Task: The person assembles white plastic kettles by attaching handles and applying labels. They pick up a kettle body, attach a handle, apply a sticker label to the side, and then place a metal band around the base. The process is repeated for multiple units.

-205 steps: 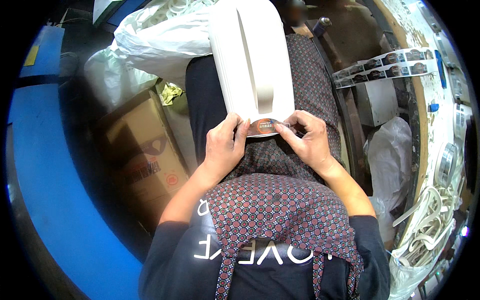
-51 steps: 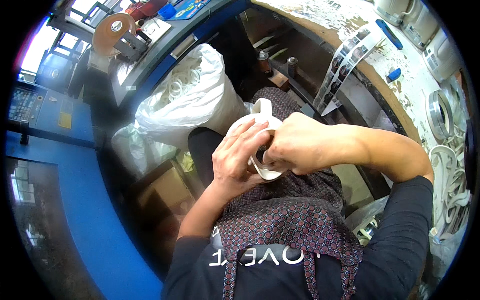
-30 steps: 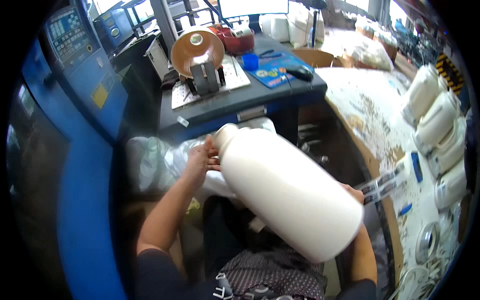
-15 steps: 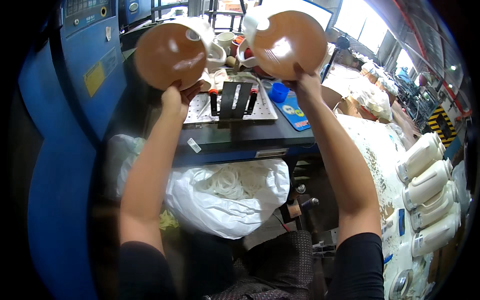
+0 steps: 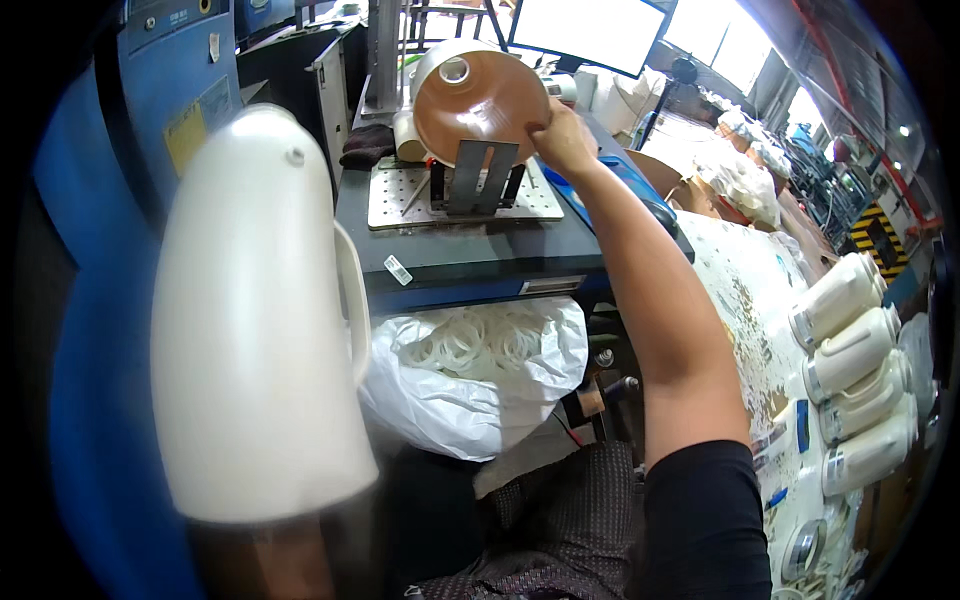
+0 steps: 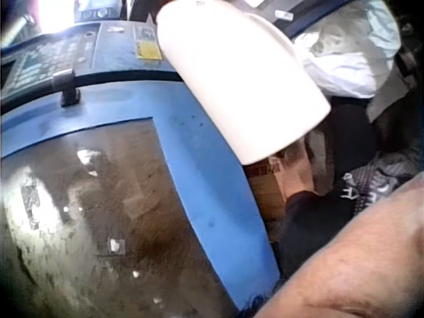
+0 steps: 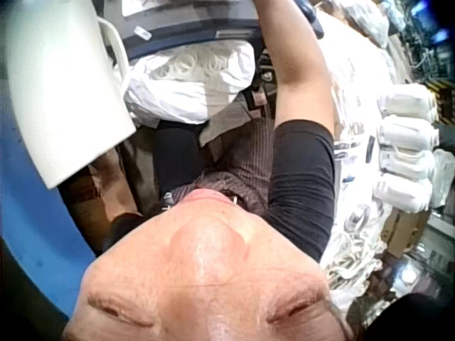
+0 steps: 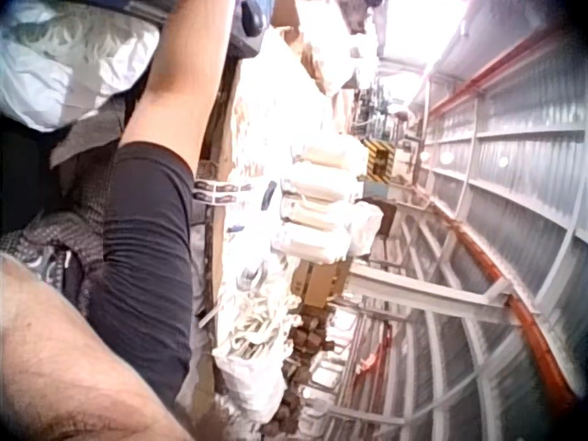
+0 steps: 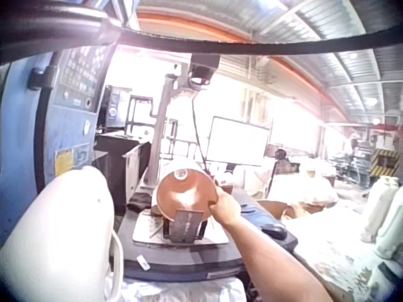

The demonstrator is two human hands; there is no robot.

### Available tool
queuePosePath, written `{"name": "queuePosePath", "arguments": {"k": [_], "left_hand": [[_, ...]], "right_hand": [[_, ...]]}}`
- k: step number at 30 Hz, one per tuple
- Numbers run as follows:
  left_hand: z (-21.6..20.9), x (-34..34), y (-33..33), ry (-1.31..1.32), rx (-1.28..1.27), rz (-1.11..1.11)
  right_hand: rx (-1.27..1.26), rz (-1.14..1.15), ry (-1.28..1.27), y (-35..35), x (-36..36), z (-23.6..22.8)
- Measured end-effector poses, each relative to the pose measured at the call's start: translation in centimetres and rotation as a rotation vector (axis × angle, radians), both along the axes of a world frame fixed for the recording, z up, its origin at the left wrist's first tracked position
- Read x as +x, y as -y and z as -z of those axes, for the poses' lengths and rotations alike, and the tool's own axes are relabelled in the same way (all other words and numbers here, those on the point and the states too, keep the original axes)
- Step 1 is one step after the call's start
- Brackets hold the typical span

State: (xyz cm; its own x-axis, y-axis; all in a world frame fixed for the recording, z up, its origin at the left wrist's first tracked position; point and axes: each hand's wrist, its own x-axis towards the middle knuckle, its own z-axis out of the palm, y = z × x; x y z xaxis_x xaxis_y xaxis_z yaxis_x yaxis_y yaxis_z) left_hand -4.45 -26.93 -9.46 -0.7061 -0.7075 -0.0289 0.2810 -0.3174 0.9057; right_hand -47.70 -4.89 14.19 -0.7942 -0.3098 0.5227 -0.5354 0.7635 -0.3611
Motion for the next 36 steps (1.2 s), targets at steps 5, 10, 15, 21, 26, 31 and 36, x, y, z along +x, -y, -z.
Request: {"name": "queuePosePath", "arguments": {"k": [5, 10, 15, 21, 26, 31, 36], "left_hand": [[1.6, 0.9, -3.2, 0.035, 0.029, 0.144], [1.7, -1.1, -3.8, 0.038, -0.030, 0.241], [0.1, -4.4, -9.5, 0.029, -0.080, 0.419], [-0.8, -5.4, -13.7, 0.048, -0.112, 0.540], [-0.4, -5.5, -14.4, 0.079, -0.113, 0.558], [0.9, -5.9, -14.2, 0.123, -0.133, 0.545], [1.3, -5.6, -12.6, 0.143, -0.164, 0.496]], "right_hand": [[-0.340, -0.381, -0.335, -5.5, 3.4, 0.5], [-0.148, -1.059, 0.556, -12.2, 25.8, 4.3], [-0.620, -0.650, 0.239, -21.6, 39.7, 12.4], [-0.445, -0.297, 0.055, -31.9, 45.9, 17.4], [-0.289, -0.190, 0.033, -34.7, 48.6, 20.6], [-0.428, -0.180, 0.065, -35.2, 48.0, 23.7], [-0.405, -0.041, 0.314, -40.8, 51.4, 24.1]]}}
